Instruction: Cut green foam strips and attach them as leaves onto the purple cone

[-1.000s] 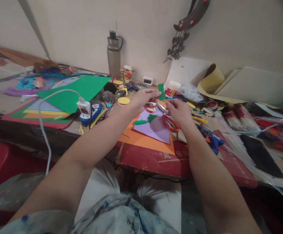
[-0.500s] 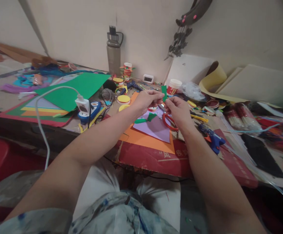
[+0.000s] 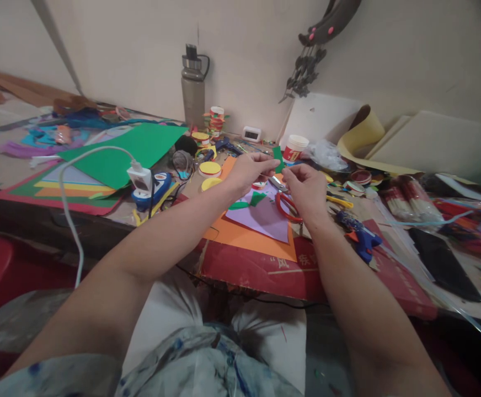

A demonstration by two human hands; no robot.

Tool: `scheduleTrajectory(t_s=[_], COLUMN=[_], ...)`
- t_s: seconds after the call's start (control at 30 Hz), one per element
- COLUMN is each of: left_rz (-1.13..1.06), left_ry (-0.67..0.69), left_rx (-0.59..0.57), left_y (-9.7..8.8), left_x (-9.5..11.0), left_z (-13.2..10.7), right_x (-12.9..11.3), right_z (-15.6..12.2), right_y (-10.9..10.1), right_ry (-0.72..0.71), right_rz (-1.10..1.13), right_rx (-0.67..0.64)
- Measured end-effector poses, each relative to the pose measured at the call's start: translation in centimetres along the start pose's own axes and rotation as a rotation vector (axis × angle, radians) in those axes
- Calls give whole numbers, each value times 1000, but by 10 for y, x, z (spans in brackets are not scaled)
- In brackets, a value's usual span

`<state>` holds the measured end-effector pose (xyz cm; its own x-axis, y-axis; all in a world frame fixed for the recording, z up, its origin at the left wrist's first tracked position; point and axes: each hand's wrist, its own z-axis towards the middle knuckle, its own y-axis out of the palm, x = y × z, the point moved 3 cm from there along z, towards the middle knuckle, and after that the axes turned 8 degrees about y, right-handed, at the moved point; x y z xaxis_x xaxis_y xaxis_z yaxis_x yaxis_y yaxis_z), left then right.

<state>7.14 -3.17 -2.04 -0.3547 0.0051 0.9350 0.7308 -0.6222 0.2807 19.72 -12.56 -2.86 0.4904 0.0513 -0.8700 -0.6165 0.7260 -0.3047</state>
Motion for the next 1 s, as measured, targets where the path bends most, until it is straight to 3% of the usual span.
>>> scheduleTrajectory(t_s=[0.1,0.23,0.4,0.6,0.8,1.0], left_rz=[-17,-45,-32,-25,-28,-6], left_ry=[-8,-45,-9,13,55,-23], left_rx=[31,73,-1,-12,-26,-72], left_y=[0,1,8,9,7,7], left_x=[1,1,6,9,6,3], left_z=[-1,-3,-8,-8,-4,-5], right_x=[-6,-14,-14,-12,-16,-9], right_z=[-2,-5,-10,-13,-13,-5], right_y=[-5,-10,-3,4,2,-2], right_ry=[-76,-295,-488,-621,-592,-264], right_rz=[-55,-306,-588,-610,-380,-108], right_rx=[122,262,224,189,39,2])
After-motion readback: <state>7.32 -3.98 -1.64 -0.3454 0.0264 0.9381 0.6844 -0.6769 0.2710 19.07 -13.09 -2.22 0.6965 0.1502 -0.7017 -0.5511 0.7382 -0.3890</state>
